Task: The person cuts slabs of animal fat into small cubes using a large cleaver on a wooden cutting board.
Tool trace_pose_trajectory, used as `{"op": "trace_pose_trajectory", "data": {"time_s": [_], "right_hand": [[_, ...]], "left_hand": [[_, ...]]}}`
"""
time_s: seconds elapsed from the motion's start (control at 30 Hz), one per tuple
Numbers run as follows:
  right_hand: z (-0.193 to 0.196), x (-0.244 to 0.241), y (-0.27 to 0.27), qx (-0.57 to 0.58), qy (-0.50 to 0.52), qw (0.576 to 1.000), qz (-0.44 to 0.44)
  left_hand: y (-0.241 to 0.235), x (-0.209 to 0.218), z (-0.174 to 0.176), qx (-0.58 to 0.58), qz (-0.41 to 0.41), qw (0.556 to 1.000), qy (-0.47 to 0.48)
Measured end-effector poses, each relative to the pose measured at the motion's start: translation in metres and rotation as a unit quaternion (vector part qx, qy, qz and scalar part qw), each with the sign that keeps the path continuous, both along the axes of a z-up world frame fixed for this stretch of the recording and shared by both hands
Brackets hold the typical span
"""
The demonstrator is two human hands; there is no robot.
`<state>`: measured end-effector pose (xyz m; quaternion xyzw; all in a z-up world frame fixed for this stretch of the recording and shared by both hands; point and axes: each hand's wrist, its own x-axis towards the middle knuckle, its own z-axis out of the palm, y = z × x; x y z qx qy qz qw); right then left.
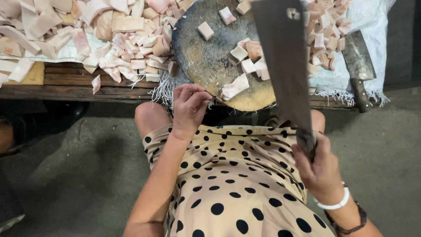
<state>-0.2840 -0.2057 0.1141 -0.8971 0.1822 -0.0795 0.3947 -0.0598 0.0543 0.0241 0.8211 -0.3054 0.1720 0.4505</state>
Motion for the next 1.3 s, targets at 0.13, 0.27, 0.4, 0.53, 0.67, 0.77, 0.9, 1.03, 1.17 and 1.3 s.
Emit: {"op": "trace_pose_trajectory", "data": {"time_s": [0.13, 0.27, 0.4, 0.53, 0.67, 0.77, 0.9, 1.03, 1.17, 1.3], "right_hand": [[-0.028, 0.009, -0.002, -0.078, -0.008, 0.992, 0.096], [-0.035, 0.009, -0.014, -0.081, 0.17, 0.969, 0.162], [-0.016, 0.023, -0.017, 0.058, 0.284, 0.953, 0.084], [0.007, 0.029, -0.02, 0.173, 0.343, 0.923, -0.012], [0.012, 0.026, -0.026, 0.06, 0.23, 0.97, -0.039], [0.005, 0.023, -0.032, -0.008, 0.148, 0.989, -0.027], [-0.019, 0.013, -0.053, -0.044, 0.133, 0.989, 0.051], [-0.047, 0.037, -0.094, -0.121, 0.238, 0.949, 0.166], [-0.053, 0.088, -0.134, -0.141, 0.169, 0.94, 0.26], [-0.043, 0.148, -0.182, -0.204, 0.217, 0.912, 0.283]], "left_hand": [[0.0, -0.001, 0.0, 0.002, 0.016, 1.0, 0.002], [-0.008, -0.004, 0.002, 0.022, -0.017, 1.0, 0.014], [-0.03, -0.006, 0.004, 0.05, -0.017, 0.999, -0.008], [-0.046, 0.013, -0.001, 0.177, -0.01, 0.984, -0.024], [-0.045, 0.021, -0.013, 0.162, 0.048, 0.985, 0.023], [-0.059, 0.031, -0.015, 0.062, 0.036, 0.99, 0.122], [-0.058, 0.036, -0.004, -0.011, -0.004, 0.974, 0.225], [-0.009, 0.042, -0.008, -0.191, 0.086, 0.934, 0.288], [0.055, 0.038, -0.027, -0.192, 0.153, 0.942, 0.228], [0.106, 0.033, -0.042, -0.153, 0.198, 0.953, 0.171]]}}
